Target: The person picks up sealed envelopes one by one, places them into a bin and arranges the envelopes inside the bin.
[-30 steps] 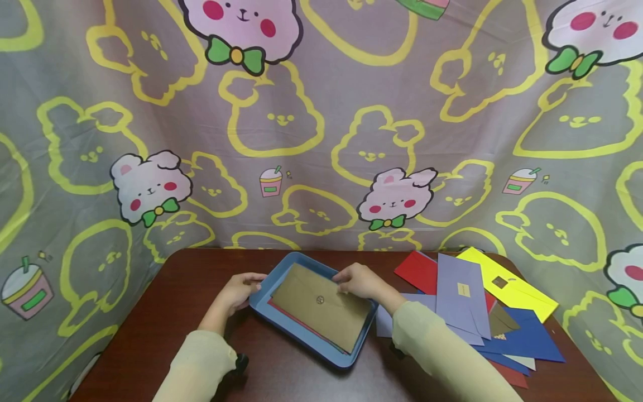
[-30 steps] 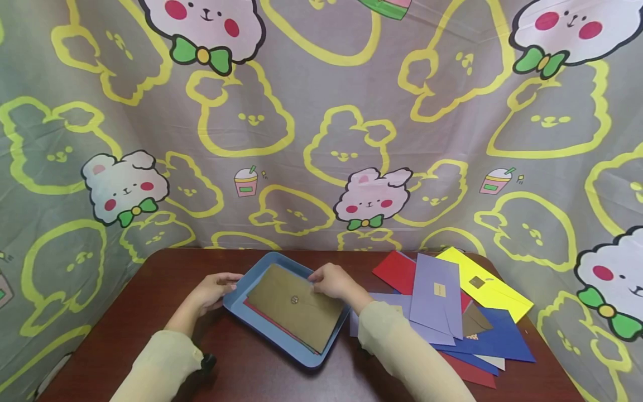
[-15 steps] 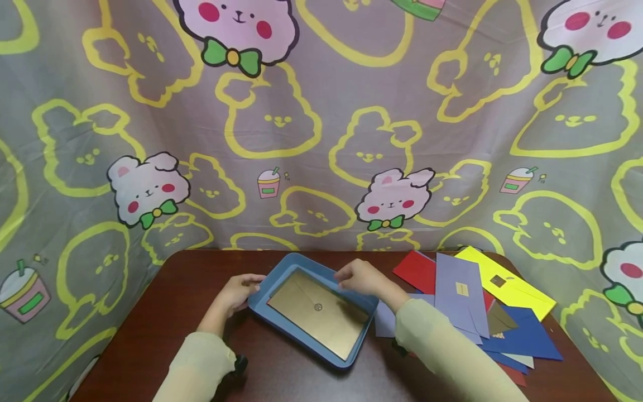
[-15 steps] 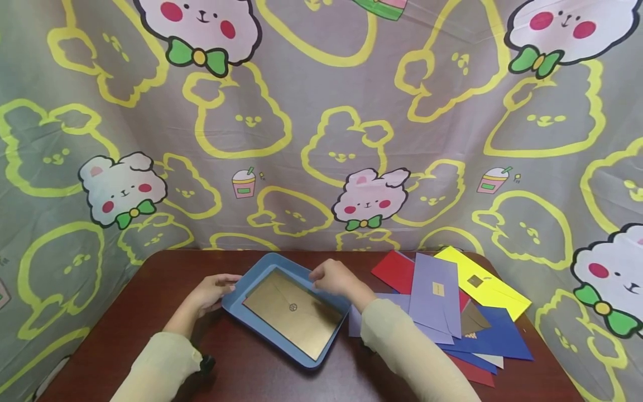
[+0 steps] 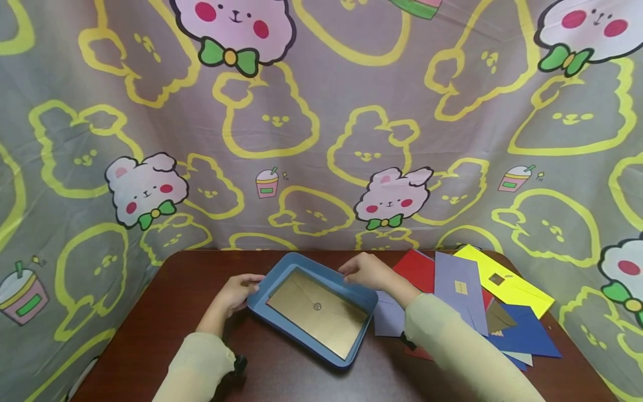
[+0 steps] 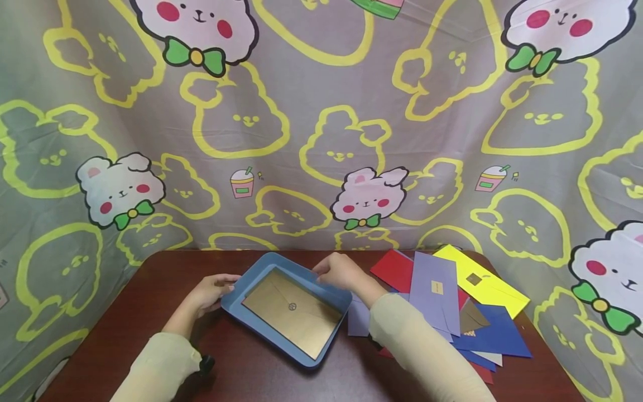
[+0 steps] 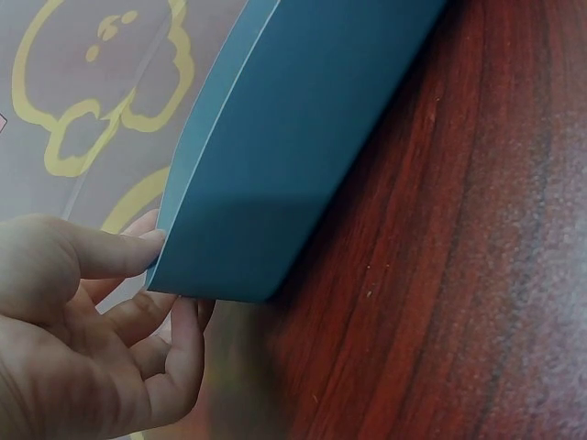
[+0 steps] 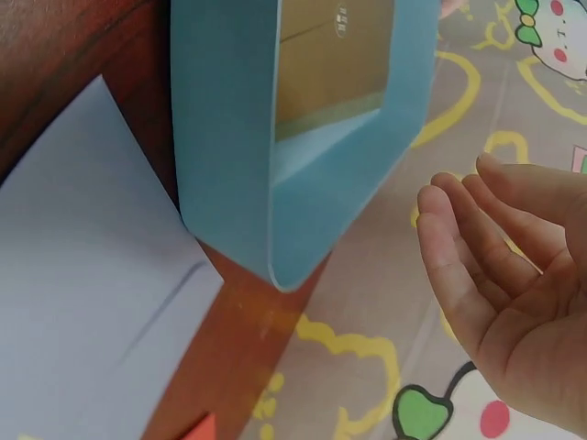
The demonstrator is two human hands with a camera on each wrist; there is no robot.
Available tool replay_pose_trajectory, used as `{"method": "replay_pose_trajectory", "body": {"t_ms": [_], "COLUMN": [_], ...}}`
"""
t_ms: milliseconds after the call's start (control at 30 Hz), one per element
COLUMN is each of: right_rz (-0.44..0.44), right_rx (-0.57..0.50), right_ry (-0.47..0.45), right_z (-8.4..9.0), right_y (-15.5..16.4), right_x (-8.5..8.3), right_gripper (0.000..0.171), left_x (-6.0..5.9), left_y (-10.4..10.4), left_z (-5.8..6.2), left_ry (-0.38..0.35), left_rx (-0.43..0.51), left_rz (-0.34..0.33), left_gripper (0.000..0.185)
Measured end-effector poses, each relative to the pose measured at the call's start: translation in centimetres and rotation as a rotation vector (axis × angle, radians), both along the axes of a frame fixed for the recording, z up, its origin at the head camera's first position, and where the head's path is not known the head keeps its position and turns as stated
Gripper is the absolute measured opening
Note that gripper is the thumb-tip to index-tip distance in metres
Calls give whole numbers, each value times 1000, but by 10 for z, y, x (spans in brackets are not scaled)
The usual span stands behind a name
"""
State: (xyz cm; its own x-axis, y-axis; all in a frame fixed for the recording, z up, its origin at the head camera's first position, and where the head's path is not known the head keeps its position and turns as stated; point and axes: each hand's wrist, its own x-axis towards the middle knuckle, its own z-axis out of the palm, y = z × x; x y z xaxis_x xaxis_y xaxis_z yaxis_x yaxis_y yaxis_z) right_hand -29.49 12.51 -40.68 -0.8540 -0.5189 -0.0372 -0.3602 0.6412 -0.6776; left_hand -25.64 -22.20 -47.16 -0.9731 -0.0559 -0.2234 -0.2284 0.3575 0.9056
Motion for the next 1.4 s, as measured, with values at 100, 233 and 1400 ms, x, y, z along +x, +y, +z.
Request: {"method": "replay_pose_trajectory", "body": {"t_ms": [100,233,1400], "right_rz": [-20,-43,-262], "right_rx": [-2,11,173], "right_ry": [4,18,210], "right_z": [7,17,32], "right_y": [4,10,162], "right_x": [2,3,5], "right_gripper": [25,26,30], "left_x": [0,-1,4], "left_y": [0,0,2], "left_z": [1,5,3], "left_ry": [-2,-4,-7], "left_rx": [-10,-26,-13], "left_rz": [2,0,8], "left_gripper": [33,33,32]}}
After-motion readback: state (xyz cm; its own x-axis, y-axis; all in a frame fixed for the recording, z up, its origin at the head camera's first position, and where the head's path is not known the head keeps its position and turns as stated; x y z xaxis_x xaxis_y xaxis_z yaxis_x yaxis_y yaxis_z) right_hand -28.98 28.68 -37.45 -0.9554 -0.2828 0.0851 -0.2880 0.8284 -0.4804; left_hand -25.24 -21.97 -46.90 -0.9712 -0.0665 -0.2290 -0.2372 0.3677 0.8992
